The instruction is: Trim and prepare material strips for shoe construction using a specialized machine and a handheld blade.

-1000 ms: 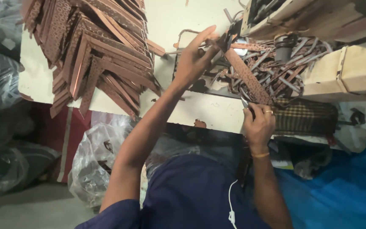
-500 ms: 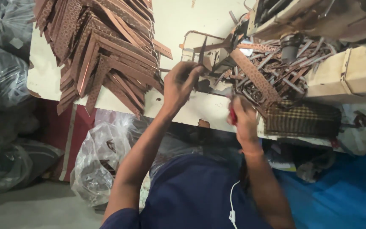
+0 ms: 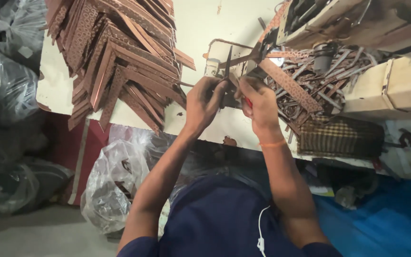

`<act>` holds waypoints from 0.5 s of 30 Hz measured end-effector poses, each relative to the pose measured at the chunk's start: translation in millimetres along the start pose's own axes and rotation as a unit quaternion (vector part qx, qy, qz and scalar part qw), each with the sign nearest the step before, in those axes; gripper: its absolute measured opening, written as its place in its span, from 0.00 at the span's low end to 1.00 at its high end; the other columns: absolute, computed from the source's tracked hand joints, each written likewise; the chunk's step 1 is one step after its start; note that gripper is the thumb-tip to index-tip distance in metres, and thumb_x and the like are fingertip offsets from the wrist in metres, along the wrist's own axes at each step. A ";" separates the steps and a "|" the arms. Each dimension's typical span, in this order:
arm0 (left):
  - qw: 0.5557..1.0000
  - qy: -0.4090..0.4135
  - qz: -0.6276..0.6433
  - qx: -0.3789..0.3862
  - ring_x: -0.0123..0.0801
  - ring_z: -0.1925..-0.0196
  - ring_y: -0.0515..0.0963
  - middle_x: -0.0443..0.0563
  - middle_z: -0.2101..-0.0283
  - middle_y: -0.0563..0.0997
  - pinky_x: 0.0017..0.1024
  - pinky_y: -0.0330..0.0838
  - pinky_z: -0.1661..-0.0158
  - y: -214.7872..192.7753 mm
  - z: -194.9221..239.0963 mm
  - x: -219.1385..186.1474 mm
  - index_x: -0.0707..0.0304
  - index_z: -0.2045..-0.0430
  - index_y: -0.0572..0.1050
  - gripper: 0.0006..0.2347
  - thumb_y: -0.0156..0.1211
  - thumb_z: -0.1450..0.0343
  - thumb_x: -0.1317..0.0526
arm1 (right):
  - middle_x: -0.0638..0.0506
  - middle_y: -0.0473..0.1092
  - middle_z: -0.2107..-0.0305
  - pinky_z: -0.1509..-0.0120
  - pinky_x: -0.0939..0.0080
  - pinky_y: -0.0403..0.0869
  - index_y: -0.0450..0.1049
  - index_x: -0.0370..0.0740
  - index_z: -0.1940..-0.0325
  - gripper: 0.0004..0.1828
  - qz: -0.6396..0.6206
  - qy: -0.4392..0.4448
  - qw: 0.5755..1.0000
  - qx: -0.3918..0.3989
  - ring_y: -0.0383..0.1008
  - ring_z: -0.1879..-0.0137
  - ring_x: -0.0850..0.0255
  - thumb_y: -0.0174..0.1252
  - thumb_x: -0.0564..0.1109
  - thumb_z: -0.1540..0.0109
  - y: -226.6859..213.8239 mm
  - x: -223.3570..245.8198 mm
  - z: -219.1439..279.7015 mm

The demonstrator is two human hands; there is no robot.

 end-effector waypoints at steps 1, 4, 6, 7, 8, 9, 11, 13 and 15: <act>1.000 0.025 -0.014 -0.004 0.22 0.75 0.77 0.51 0.70 0.82 0.23 0.71 0.73 -1.1 -0.7 -3.3 0.72 0.60 0.77 0.08 0.61 0.24 0.62 | 0.52 0.73 0.72 0.80 0.72 0.52 0.74 0.32 0.50 0.13 -0.002 -0.010 1.000 -0.001 0.57 0.81 0.74 0.58 0.46 0.31 0.3 0.0 -4.7; 1.000 -0.015 0.021 0.002 0.22 0.76 0.78 0.50 0.70 0.83 0.23 0.73 0.74 -11.4 10.2 -8.2 0.72 0.63 0.77 0.08 0.61 0.24 0.62 | 0.51 0.73 0.72 0.79 0.72 0.51 0.73 0.32 0.52 0.13 0.022 -0.050 0.998 0.018 0.56 0.80 0.74 0.58 0.46 0.30 10.3 10.0 0.4; 0.999 -0.032 -0.001 -0.001 0.23 0.77 0.78 0.50 0.71 0.82 0.23 0.72 0.76 -24.8 22.4 -39.1 0.71 0.63 0.77 0.07 0.61 0.25 0.62 | 0.52 0.73 0.72 0.78 0.72 0.53 0.73 0.34 0.50 0.12 0.014 -0.057 0.998 0.006 0.58 0.79 0.74 0.57 0.46 0.31 -1.0 3.5 8.0; 0.999 -0.050 -0.020 -0.004 0.24 0.78 0.78 0.50 0.72 0.81 0.23 0.71 0.78 -30.9 29.4 -53.0 0.71 0.63 0.78 0.07 0.62 0.26 0.63 | 0.53 0.72 0.72 0.77 0.72 0.55 0.73 0.36 0.47 0.13 0.009 -0.063 0.998 -0.007 0.59 0.78 0.74 0.57 0.46 0.31 -8.3 -0.2 12.9; 0.998 -0.051 -0.019 -0.003 0.24 0.78 0.78 0.50 0.72 0.81 0.23 0.71 0.78 -35.1 30.0 -68.2 0.71 0.63 0.78 0.07 0.62 0.26 0.63 | 0.53 0.72 0.72 0.77 0.72 0.55 0.73 0.36 0.47 0.13 0.009 -0.062 0.998 -0.008 0.59 0.78 0.74 0.57 0.46 0.31 -17.6 -9.0 14.6; 0.994 0.061 -0.090 -0.031 0.26 0.74 0.78 0.50 0.69 0.80 0.24 0.71 0.74 -41.5 31.2 -95.1 0.70 0.62 0.77 0.05 0.62 0.24 0.64 | 0.53 0.71 0.71 0.76 0.72 0.56 0.72 0.35 0.48 0.12 0.011 -0.055 0.998 -0.009 0.59 0.77 0.74 0.57 0.46 0.31 -27.0 -18.3 16.8; 0.971 0.174 -0.157 -0.056 0.28 0.71 0.79 0.50 0.66 0.79 0.26 0.71 0.70 -49.1 31.8 -127.1 0.68 0.62 0.77 0.04 0.63 0.22 0.65 | 0.53 0.70 0.71 0.74 0.72 0.57 0.71 0.35 0.48 0.12 0.014 -0.049 0.999 -0.011 0.59 0.77 0.74 0.58 0.46 0.30 -35.9 -22.4 21.8; 0.964 0.170 -0.198 -0.045 0.26 0.76 0.79 0.53 0.67 0.81 0.24 0.70 0.76 -54.5 23.1 -138.1 0.70 0.64 0.77 0.03 0.63 0.25 0.68 | 0.50 0.71 0.69 0.74 0.71 0.59 0.70 0.35 0.51 0.12 -0.110 0.011 0.994 0.018 0.59 0.79 0.72 0.56 0.48 0.30 -30.4 -17.7 25.6; 0.952 0.225 -0.205 -0.030 0.27 0.72 0.80 0.55 0.65 0.81 0.22 0.73 0.74 -55.0 14.5 -133.6 0.70 0.63 0.77 0.02 0.62 0.24 0.69 | 0.50 0.71 0.70 0.75 0.72 0.58 0.71 0.35 0.49 0.13 -0.107 0.011 0.994 0.028 0.58 0.79 0.73 0.56 0.48 0.30 -16.3 -3.4 21.2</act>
Point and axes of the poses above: each hand's wrist, its own z-axis away from the middle knuckle, its own y-axis out of the palm, x = y × z, the point moved 5 cm from there along -z, towards the middle knuckle
